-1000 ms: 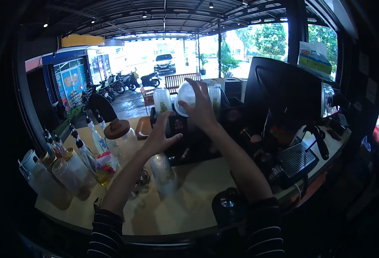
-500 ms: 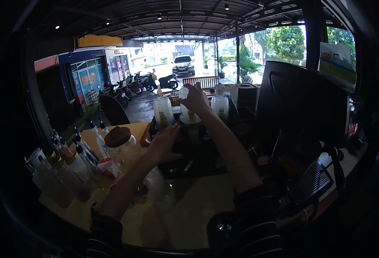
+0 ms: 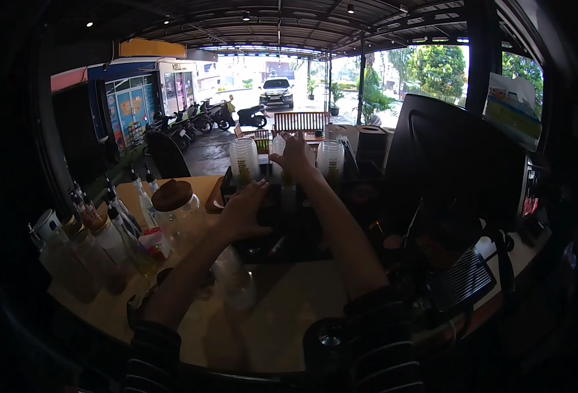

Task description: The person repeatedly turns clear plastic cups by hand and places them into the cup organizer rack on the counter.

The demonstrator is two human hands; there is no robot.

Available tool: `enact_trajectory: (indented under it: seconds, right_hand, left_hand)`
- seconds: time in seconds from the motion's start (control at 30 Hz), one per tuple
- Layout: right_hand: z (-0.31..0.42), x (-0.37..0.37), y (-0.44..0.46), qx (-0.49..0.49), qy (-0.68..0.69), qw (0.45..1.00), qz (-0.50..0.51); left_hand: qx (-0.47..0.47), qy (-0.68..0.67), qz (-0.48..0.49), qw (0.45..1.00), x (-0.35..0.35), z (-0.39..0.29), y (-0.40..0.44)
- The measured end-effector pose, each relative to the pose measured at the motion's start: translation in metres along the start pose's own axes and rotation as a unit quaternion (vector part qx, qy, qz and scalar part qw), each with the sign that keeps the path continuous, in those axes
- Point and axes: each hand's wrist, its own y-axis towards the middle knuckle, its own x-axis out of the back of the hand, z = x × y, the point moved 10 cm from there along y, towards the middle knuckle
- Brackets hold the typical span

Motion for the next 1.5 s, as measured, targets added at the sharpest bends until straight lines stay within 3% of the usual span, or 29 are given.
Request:
enact_trajectory:
  seconds: [0.1,0.17,0.23,0.3,0.5,0.57,0.77,0.83,1.0,1.07,1.1,1.17,1.2,1.27,1.3,1.37,1.5]
  right_hand:
    - [0.0,0.0,-0.007,-0.031,0.032,0.998,0.052]
    - [-0.001,0.002,-0.009,-0.025,0.023,0.999,-0.001]
    - [0.009,0.009,-0.017,-0.027,0.02,0.999,-0.015]
    - [0.034,0.027,-0.028,0.056,-0.001,0.994,-0.093]
    - [0.094,0.042,-0.082,0.038,0.111,0.993,0.002]
    - [0.114,0.038,-0.109,0.05,0.232,0.971,0.027]
    - [0.14,0.015,-0.21,-0.031,0.301,0.95,0.08]
    - [0.13,-0.013,-0.245,-0.115,0.303,0.938,0.119]
    - [0.113,-0.071,-0.289,-0.127,0.281,0.944,0.117]
    - [0.121,-0.071,-0.293,-0.124,0.288,0.944,0.104]
    - [0.124,-0.071,-0.294,-0.121,0.3,0.942,0.093]
    - [0.128,-0.072,-0.295,-0.12,0.283,0.947,0.093]
    - [0.127,-0.073,-0.294,-0.117,0.263,0.953,0.091]
    - [0.12,-0.085,-0.297,-0.148,0.315,0.93,0.115]
    - [0.119,-0.093,-0.3,-0.176,0.365,0.903,0.14]
    - [0.119,-0.09,-0.302,-0.173,0.365,0.904,0.139]
    - [0.126,-0.082,-0.306,-0.187,0.402,0.887,0.13]
  left_hand:
    - [0.004,0.0,-0.008,1.0,-0.009,0.01,0.002]
    - [-0.031,-0.156,-0.058,0.986,-0.003,0.018,0.004]
    - [-0.033,-0.178,-0.075,0.981,0.024,0.01,-0.005]
    - [-0.049,-0.238,-0.104,0.965,0.051,0.002,-0.019]
    - [-0.016,-0.287,-0.172,0.942,0.088,0.003,-0.078]
    - [-0.004,-0.348,-0.2,0.916,0.086,0.015,-0.105]
    - [0.092,-0.448,-0.179,0.871,0.009,0.047,-0.18]
    - [0.122,-0.492,-0.168,0.846,-0.023,0.055,-0.195]
    - [0.113,-0.551,-0.165,0.81,-0.063,0.051,-0.209]
    - [0.174,-0.662,-0.179,0.707,-0.093,0.057,-0.219]
    - [0.175,-0.663,-0.177,0.706,-0.099,0.06,-0.221]
    - [0.108,-0.59,-0.154,0.785,-0.1,0.057,-0.225]
    - [0.108,-0.588,-0.153,0.787,-0.093,0.056,-0.226]
    - [0.145,-0.687,-0.109,0.703,-0.098,0.048,-0.229]
    - [0.147,-0.687,-0.107,0.703,-0.096,0.047,-0.231]
    - [0.11,-0.554,-0.093,0.82,-0.081,0.041,-0.229]
    - [0.113,-0.469,-0.114,0.869,-0.077,0.041,-0.229]
